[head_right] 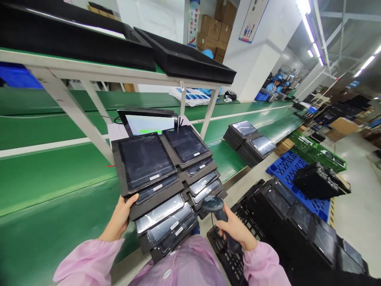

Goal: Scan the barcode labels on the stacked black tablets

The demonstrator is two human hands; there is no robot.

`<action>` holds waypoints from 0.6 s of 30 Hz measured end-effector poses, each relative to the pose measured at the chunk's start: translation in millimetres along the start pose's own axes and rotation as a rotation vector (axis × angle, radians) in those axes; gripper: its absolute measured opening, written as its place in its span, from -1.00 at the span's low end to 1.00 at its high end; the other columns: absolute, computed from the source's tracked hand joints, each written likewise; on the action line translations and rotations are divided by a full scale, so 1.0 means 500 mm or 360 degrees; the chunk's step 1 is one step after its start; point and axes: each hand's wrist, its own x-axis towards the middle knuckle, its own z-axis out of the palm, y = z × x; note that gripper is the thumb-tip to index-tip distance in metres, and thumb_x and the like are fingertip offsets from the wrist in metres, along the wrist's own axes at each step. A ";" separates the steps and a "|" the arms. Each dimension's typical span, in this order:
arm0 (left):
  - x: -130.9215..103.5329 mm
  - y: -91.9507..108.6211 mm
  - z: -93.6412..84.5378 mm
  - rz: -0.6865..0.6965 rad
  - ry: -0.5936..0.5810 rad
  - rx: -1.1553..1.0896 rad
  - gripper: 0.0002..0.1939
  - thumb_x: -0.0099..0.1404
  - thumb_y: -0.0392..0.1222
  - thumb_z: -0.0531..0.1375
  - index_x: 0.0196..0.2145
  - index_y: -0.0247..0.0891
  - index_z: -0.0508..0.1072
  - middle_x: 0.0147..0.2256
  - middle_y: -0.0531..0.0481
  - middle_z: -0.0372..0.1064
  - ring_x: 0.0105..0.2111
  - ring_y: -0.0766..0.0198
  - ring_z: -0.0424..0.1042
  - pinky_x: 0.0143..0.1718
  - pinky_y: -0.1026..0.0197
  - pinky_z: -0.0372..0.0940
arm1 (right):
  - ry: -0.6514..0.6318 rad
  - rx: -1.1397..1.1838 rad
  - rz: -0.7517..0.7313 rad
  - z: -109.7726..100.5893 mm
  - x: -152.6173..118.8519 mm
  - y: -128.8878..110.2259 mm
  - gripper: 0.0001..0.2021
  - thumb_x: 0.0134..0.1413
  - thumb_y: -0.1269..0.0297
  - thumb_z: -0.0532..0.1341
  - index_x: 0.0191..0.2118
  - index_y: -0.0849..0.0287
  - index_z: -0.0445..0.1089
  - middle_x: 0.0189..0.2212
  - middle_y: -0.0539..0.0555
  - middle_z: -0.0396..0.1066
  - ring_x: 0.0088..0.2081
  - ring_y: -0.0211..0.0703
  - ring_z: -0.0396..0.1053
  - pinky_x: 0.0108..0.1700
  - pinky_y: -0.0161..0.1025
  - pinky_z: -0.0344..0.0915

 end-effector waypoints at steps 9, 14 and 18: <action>0.001 0.001 0.002 -0.0064 0.0104 -0.0018 -0.37 -0.19 0.06 0.41 -0.16 -0.18 0.35 -0.05 -0.02 0.39 -0.14 0.20 0.38 -0.17 0.27 0.29 | -0.0086 -0.0077 -0.0139 -0.102 0.050 -0.019 -0.60 -0.07 0.26 0.16 -0.06 0.18 0.12 -0.36 -0.05 0.28 -0.63 -0.42 0.20 -0.62 -0.38 0.17; 0.002 -0.001 0.000 -0.0136 0.0198 -0.0035 -0.42 -0.23 0.04 0.42 -0.27 -0.20 0.34 -0.14 0.02 0.42 -0.26 0.27 0.39 -0.31 0.32 0.30 | -0.0133 -0.0085 -0.0151 -0.126 0.060 -0.029 -0.61 -0.08 0.27 0.15 -0.07 0.20 0.12 -0.47 -0.11 0.26 -0.63 -0.40 0.18 -0.61 -0.38 0.16; -0.001 0.002 0.002 -0.0188 0.0239 -0.0053 -0.46 -0.19 -0.01 0.40 -0.24 -0.20 0.35 -0.19 0.02 0.43 -0.32 0.28 0.40 -0.39 0.32 0.31 | -0.0192 -0.0074 -0.0113 -0.154 0.061 -0.020 -0.64 -0.08 0.28 0.16 -0.10 0.19 0.14 -0.31 -0.02 0.32 -0.60 -0.40 0.23 -0.58 -0.36 0.18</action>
